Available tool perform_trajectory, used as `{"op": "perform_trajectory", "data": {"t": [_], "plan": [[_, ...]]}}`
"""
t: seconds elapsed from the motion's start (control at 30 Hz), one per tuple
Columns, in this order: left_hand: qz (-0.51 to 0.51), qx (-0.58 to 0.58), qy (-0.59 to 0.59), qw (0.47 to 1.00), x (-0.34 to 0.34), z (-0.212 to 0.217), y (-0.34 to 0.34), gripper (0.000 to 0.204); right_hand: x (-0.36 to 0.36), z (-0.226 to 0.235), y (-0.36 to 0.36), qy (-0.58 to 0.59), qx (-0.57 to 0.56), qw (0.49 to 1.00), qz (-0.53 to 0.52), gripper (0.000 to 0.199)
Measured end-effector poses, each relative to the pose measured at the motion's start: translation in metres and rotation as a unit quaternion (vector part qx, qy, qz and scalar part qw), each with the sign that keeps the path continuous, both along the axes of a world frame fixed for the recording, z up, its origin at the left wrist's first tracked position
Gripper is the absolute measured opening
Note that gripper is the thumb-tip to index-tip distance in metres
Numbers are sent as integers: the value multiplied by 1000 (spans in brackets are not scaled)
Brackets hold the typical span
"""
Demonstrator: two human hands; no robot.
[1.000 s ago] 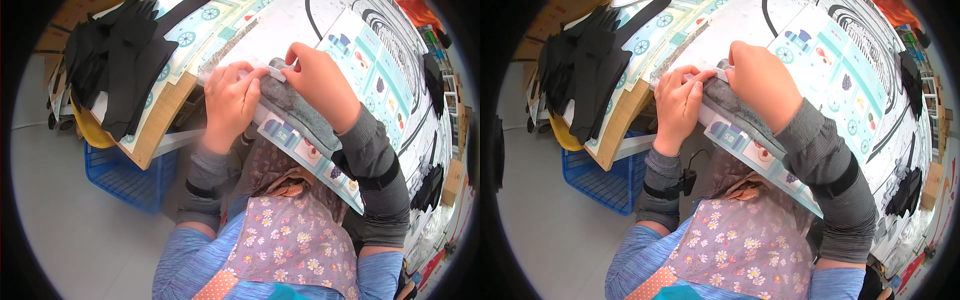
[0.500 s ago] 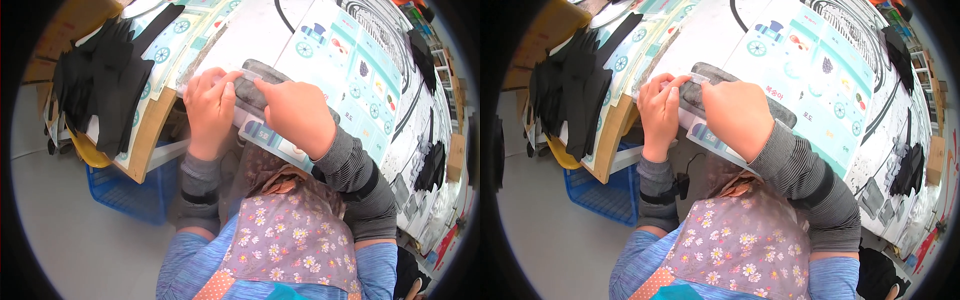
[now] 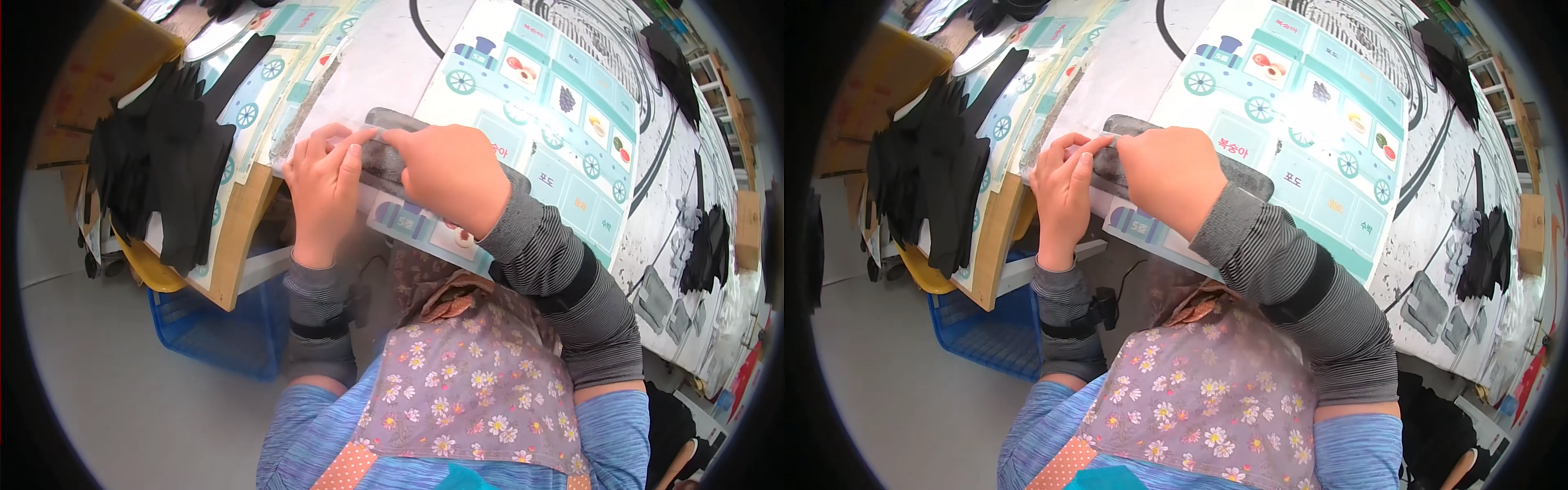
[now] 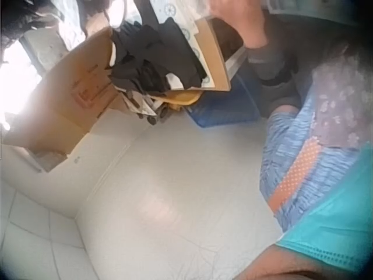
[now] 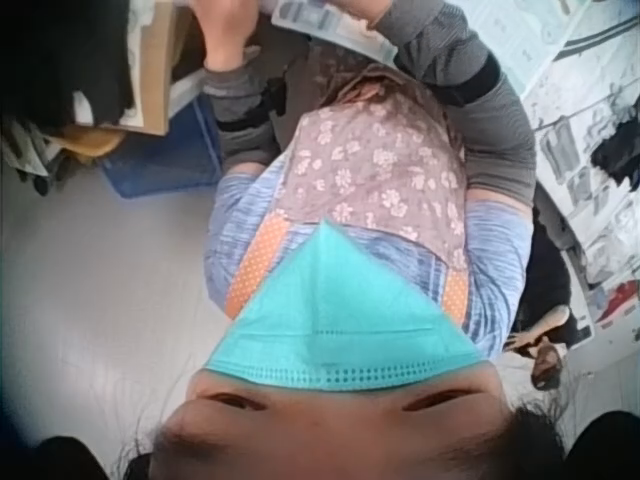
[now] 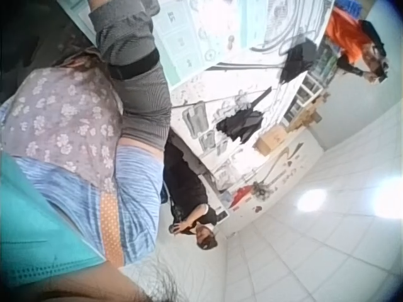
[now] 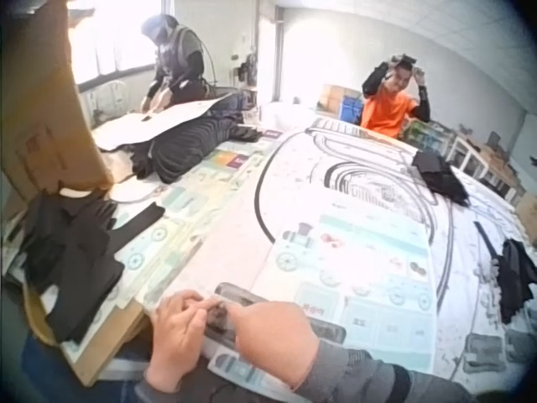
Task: Sticking small white adhesive strips onto grey fabric shoe components placed on a template board.
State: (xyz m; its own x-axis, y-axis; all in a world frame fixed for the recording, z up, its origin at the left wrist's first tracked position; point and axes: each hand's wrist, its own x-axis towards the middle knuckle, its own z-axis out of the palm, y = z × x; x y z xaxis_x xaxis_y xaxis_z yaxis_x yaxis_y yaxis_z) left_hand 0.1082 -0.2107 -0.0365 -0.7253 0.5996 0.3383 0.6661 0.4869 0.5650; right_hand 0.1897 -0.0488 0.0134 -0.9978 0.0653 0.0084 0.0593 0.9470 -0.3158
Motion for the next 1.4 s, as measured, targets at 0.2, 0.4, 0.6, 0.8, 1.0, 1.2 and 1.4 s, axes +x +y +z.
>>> {"op": "perform_trajectory", "data": {"t": [0.2, 0.4, 0.6, 0.8, 1.0, 1.2, 1.4], "plan": [[11, 16, -18, 1000, 3, 3, 2, 32, 7, -2, 0, 53, 35, 997, 48, 9], [-3, 32, -44, 999, -1, -7, -7, 32, 30, 19, 25, 133, -79, 986, -67, 35], [-14, -16, -25, 999, 4, 4, -5, 34, 135, 55, 66, 27, -163, 952, -259, 14], [-1, 99, -65, 993, -4, -10, 2, 41, 175, 2, 55, 19, -211, 941, -265, 7], [26, 161, -142, 976, -5, -14, 2, 43, 150, -21, 49, 94, -186, 938, -276, 13], [-13, 151, -150, 977, -11, -21, 5, 46, 144, -29, 55, 101, -143, 945, -278, 11], [-44, 164, -128, 977, -31, -48, -19, 48, 141, -38, 56, 122, -179, 937, -273, 14]]}}
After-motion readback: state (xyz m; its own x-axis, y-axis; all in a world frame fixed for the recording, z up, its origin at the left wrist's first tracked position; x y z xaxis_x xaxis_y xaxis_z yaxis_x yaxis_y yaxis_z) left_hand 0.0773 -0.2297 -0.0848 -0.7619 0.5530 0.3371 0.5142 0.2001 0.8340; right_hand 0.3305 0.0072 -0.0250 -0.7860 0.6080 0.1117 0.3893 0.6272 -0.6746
